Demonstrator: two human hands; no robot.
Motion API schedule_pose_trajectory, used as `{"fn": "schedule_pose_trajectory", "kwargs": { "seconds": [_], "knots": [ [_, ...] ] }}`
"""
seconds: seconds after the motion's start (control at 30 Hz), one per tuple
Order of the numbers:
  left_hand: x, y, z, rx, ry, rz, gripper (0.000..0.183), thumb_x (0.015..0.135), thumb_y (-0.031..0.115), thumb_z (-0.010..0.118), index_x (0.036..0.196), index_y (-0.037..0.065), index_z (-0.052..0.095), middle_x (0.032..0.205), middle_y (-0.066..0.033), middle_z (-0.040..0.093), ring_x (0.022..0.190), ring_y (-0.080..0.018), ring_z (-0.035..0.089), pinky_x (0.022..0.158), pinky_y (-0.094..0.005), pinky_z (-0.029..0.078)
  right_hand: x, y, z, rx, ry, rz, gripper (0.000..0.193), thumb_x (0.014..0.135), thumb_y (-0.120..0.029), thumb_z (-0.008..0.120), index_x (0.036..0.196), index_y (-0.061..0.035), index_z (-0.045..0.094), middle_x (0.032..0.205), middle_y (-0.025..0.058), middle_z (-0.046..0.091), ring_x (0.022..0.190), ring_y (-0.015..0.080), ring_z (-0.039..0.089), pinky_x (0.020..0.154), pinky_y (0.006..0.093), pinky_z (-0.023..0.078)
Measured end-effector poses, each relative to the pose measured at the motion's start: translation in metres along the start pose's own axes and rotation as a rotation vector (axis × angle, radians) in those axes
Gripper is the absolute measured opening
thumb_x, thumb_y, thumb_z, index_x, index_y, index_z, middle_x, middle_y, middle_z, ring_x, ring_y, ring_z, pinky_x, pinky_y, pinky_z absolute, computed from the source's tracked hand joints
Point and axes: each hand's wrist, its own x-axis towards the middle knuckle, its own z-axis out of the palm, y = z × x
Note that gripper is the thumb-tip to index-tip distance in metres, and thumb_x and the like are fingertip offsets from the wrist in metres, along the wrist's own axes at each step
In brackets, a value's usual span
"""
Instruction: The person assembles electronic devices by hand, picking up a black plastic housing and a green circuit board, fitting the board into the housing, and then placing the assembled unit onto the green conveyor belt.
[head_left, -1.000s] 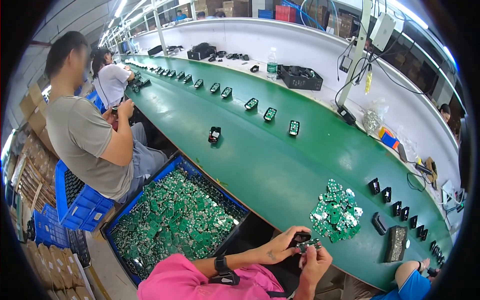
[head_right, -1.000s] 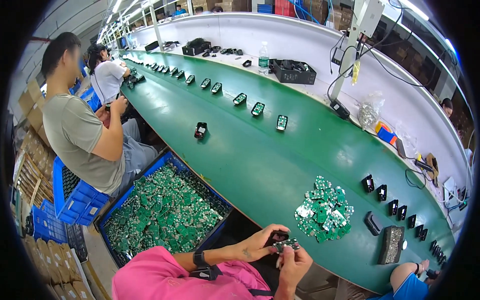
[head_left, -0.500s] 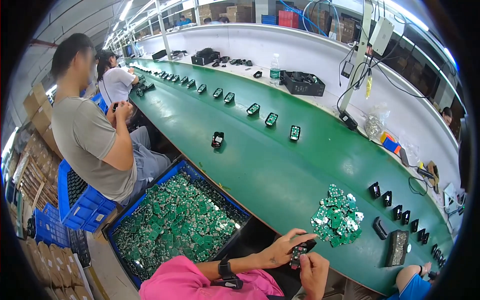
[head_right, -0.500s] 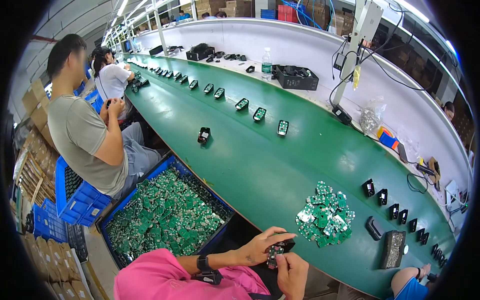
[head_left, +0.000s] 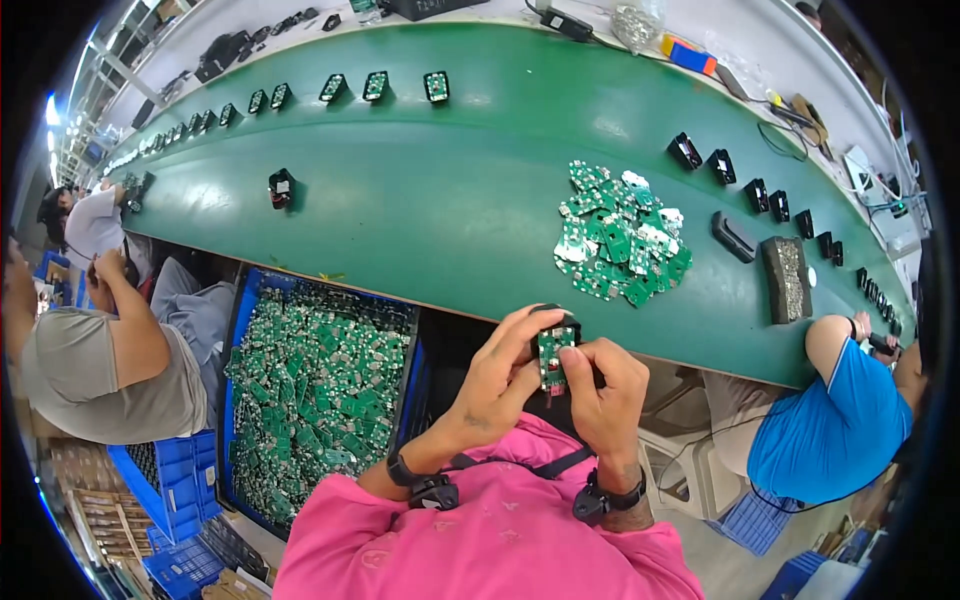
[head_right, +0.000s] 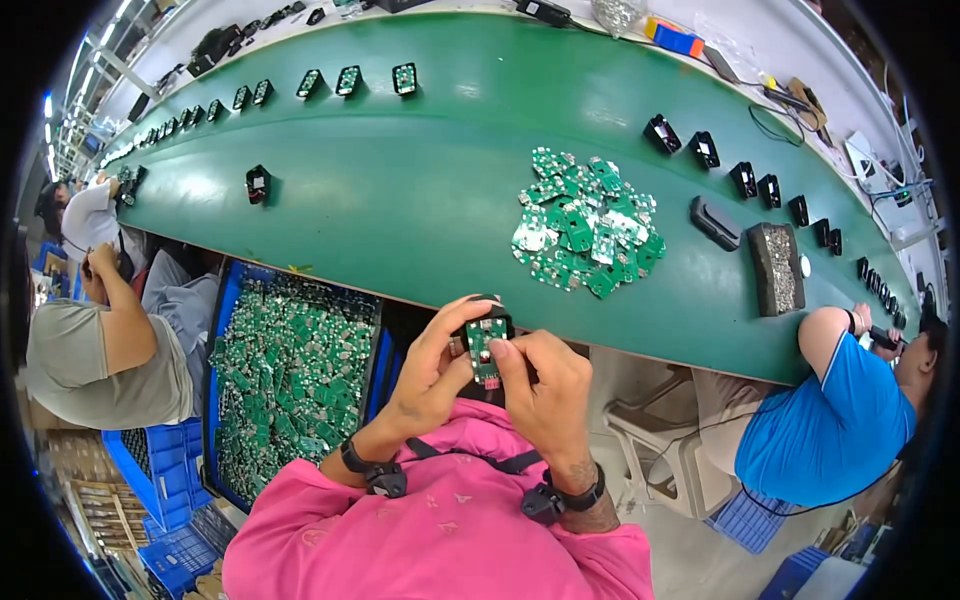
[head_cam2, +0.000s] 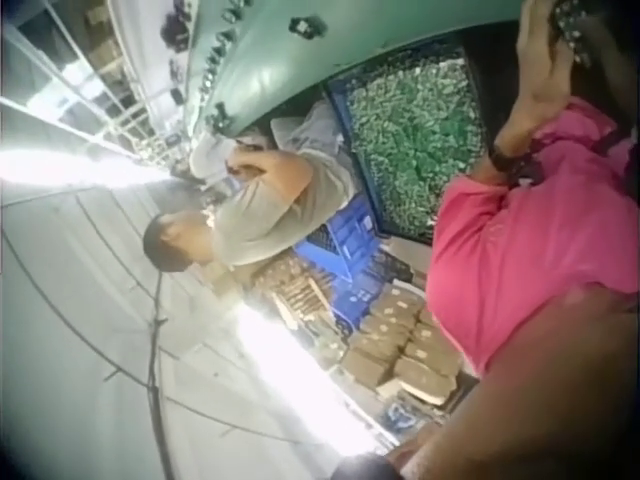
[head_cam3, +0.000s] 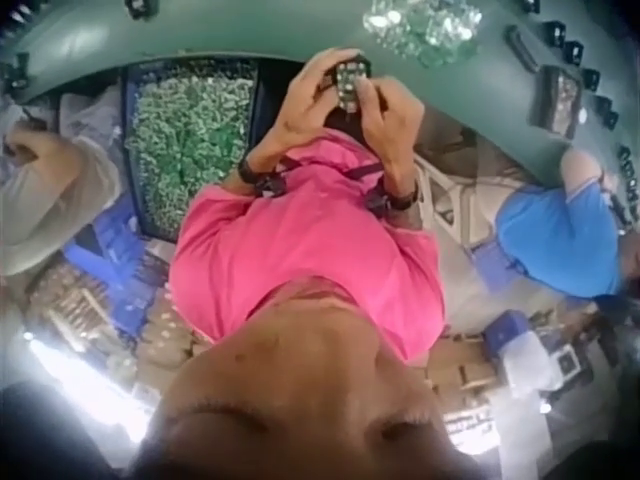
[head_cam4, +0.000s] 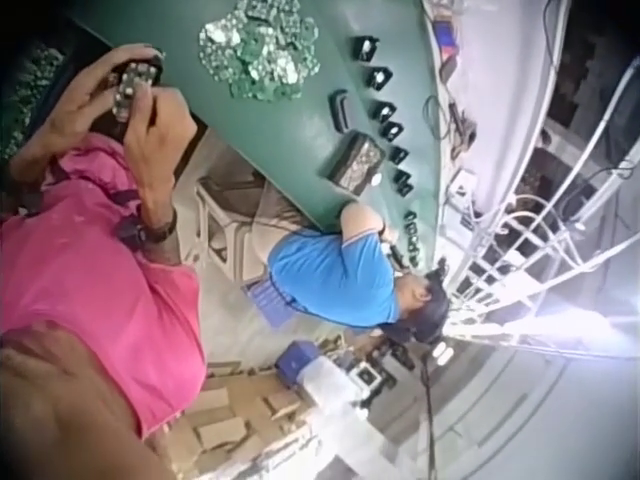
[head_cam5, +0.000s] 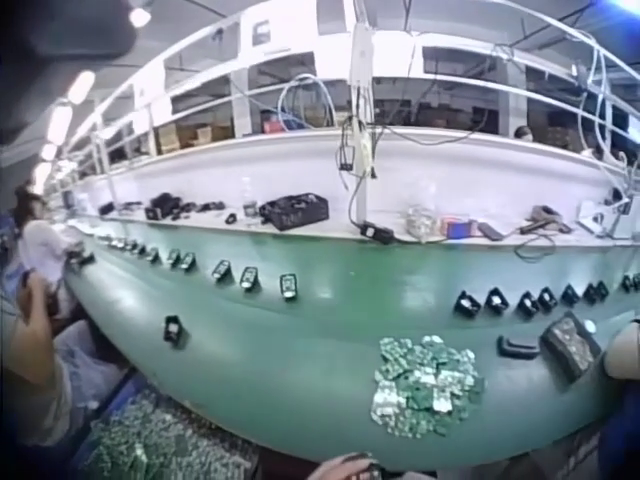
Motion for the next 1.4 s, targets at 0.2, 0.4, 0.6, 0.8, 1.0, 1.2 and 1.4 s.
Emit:
{"fn": "schedule_pose_trajectory", "kwargs": {
  "seconds": [0.2, 0.4, 0.6, 0.8, 1.0, 1.2, 1.4],
  "knots": [
    [-0.007, 0.006, 0.002, -0.147, 0.007, -0.049, 0.048, 0.091, -0.004, 0.049, 0.139, 0.0, 0.045, 0.133, -0.0125, 0.047, 0.097, -0.0129, 0.059, 0.084, -0.0261, 0.049, -0.008, 0.0, 0.005, -0.101, 0.045, -0.029, 0.019, 0.089, -0.008, 0.069, 0.075, 0.0024, 0.061, 0.064, 0.0098, 0.057, 0.053, 0.0173, 0.053, 0.05, 0.0302, 0.041],
    [-0.006, 0.004, 0.003, -0.039, 0.061, -0.204, 0.039, 0.097, 0.005, 0.048, 0.136, 0.001, 0.046, 0.111, -0.011, 0.059, 0.083, -0.0122, 0.061, 0.066, -0.0255, 0.054, -0.012, 0.003, 0.005, -0.142, 0.016, 0.085, 0.015, 0.091, -0.012, 0.067, 0.085, 0.0009, 0.063, 0.068, 0.012, 0.06, 0.054, 0.0215, 0.057, 0.052, 0.0309, 0.043],
    [0.002, -0.006, 0.005, -0.148, 0.058, -0.204, 0.039, 0.099, 0.007, 0.046, 0.138, 0.002, 0.042, 0.117, -0.0111, 0.056, 0.088, -0.0103, 0.06, 0.063, -0.0222, 0.056, -0.007, 0.007, 0.018, -0.115, -0.091, 0.115, 0.035, 0.099, -0.021, 0.055, 0.125, 0.0027, 0.059, 0.078, 0.0205, 0.065, 0.065, 0.0304, 0.067, 0.059, 0.0388, 0.051],
    [0.009, 0.001, 0.004, 0.108, 0.096, -0.14, 0.036, 0.097, 0.004, 0.047, 0.133, 0.0, 0.049, 0.093, -0.0071, 0.062, 0.078, -0.0081, 0.06, 0.067, -0.0236, 0.054, -0.004, 0.013, 0.022, 0.036, -0.066, 0.191, 0.039, 0.097, -0.014, 0.056, 0.132, 0.0031, 0.057, 0.078, 0.0181, 0.066, 0.063, 0.0244, 0.067, 0.059, 0.0344, 0.052],
    [0.058, -0.018, -0.003, 0.088, 0.011, -0.13, 0.035, 0.097, 0.005, 0.045, 0.132, 0.001, 0.049, 0.099, -0.0092, 0.063, 0.079, -0.0116, 0.063, 0.063, -0.0271, 0.056, 0.031, 0.039, 0.025, -0.015, -0.034, 0.221, 0.039, 0.096, -0.014, 0.057, 0.131, 0.0039, 0.056, 0.078, 0.018, 0.065, 0.061, 0.0283, 0.063, 0.058, 0.0386, 0.049],
    [0.244, -0.058, -0.085, 0.31, 0.108, -0.022, 0.034, 0.1, 0.008, 0.04, 0.134, 0.008, 0.044, 0.101, -0.0172, 0.062, 0.058, -0.0208, 0.068, 0.051, -0.0293, 0.057, 0.039, 0.057, -0.015, -0.017, 0.14, 0.154, 0.034, 0.095, -0.014, 0.061, 0.123, 0.0038, 0.061, 0.073, 0.007, 0.062, 0.061, 0.009, 0.054, 0.057, 0.0267, 0.044],
    [0.368, -0.128, -0.203, 0.494, 0.347, -0.103, 0.044, 0.1, 0.01, 0.044, 0.143, 0.003, 0.04, 0.097, -0.0216, 0.068, 0.056, -0.0251, 0.07, 0.048, -0.0327, 0.058, 0.057, 0.085, -0.056, -0.179, 0.188, 0.169, 0.019, 0.09, -0.011, 0.068, 0.1, 0.0045, 0.07, 0.072, 0.0056, 0.065, 0.062, 0.0066, 0.053, 0.056, 0.0251, 0.044]
  ]
}}
